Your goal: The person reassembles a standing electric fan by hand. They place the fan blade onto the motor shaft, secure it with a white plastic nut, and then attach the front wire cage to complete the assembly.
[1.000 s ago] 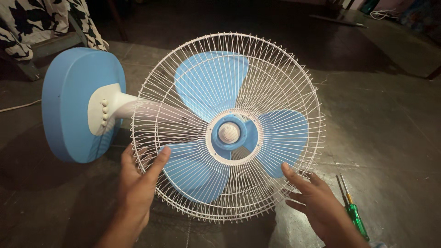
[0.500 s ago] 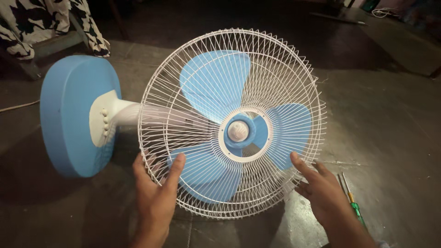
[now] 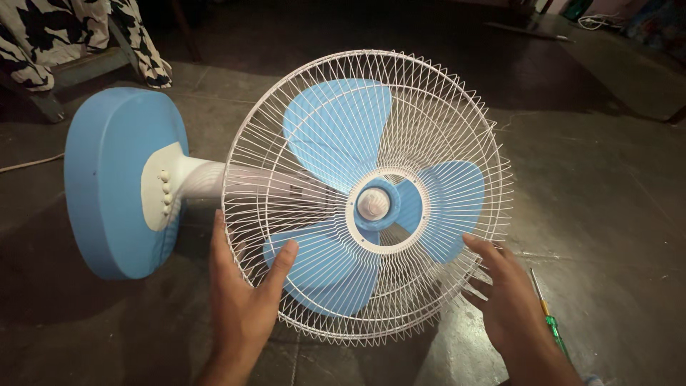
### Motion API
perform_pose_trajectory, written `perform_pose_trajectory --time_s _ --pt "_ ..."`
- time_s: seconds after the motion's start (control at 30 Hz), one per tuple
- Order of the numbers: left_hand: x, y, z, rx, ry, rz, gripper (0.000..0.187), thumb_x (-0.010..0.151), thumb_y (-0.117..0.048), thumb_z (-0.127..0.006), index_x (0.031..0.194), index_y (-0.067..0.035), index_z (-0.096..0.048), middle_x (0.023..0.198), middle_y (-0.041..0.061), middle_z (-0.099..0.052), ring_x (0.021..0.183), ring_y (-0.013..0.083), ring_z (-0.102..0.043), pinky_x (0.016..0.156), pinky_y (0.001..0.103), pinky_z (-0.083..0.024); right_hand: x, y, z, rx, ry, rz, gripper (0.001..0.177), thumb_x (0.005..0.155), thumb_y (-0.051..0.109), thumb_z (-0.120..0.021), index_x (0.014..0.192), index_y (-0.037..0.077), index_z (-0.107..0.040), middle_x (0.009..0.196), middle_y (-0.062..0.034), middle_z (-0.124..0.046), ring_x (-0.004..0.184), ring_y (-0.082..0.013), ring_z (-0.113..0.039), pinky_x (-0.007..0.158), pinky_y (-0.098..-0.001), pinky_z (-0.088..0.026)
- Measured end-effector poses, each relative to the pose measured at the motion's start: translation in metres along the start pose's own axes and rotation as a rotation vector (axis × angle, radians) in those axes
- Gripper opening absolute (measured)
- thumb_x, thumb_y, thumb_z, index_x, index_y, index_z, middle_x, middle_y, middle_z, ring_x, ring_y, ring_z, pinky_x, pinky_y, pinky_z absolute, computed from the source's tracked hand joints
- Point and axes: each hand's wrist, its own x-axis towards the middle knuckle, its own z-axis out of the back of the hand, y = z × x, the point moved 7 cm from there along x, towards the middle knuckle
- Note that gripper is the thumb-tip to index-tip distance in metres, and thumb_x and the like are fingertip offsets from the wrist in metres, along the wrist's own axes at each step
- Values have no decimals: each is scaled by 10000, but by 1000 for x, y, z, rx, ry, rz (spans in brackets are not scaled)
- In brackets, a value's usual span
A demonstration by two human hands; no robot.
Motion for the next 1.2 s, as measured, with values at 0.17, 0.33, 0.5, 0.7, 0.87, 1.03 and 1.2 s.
perform_pose_trajectory --time_s 0.17,0.33,0.5,0.7,0.87,1.03,1.2 --pt "1 3 0 45 9 -1 1026 784 -363 -844 1552 58 -309 1493 268 -480 1376 336 -500 1128 445 -390 -9 5 1 5 -44 8 797 755 423 -676 1452 70 -519 1433 -163 -572 1268 -373 -526 1048 -507 -397" --pt "-2 1 -1 85 37 13 1042 793 -345 -849 1576 38 -276 1480 283 -416 1388 376 -446 1121 490 -371 -10 6 2 -45 -28 65 940 771 362 -710 1579 108 -303 1494 -184 -518 1336 -393 -492 1089 -516 -389" --pt "-1 -6 0 134 -2 -50 1037 784 -349 -850 1589 -4 -294 1466 260 -431 1376 371 -462 1139 494 -383 -6 10 -1 -62 32 113 948 742 368 -721 1578 110 -359 1465 -196 -596 1341 -346 -535 1079 -517 -401" --pt "-3 -1 -3 128 4 20 1102 738 -346 -891 1568 15 -263 1454 260 -410 1357 366 -445 1107 488 -373 -4 9 0 -103 24 89 946 759 415 -738 1570 106 -361 1481 -211 -558 1367 -365 -514 1079 -528 -407" --pt "-6 1 0 92 -1 41 1072 729 -335 -881 1570 4 -309 1422 234 -469 1302 325 -534 1080 441 -432 4 2 7 -73 -19 60 1129 702 432 -759 1600 45 -195 1536 -235 -468 1408 -449 -451 1119 -534 -384" --pt "-1 -6 2 96 -55 60 1105 715 -347 -907 1547 32 -287 1442 251 -452 1291 329 -540 1061 441 -440 9 -4 17 -87 -101 24 1208 718 464 -771 1632 15 -121 1574 -292 -372 1448 -464 -382 1140 -561 -363" --pt "5 -54 22 266 -146 -266 1070 728 -306 -922 1557 32 -335 1522 281 -406 1395 417 -445 1095 484 -417 1 16 26 -84 -186 63 1208 739 459 -778 1635 0 -111 1596 -329 -311 1480 -450 -362 1177 -557 -351"
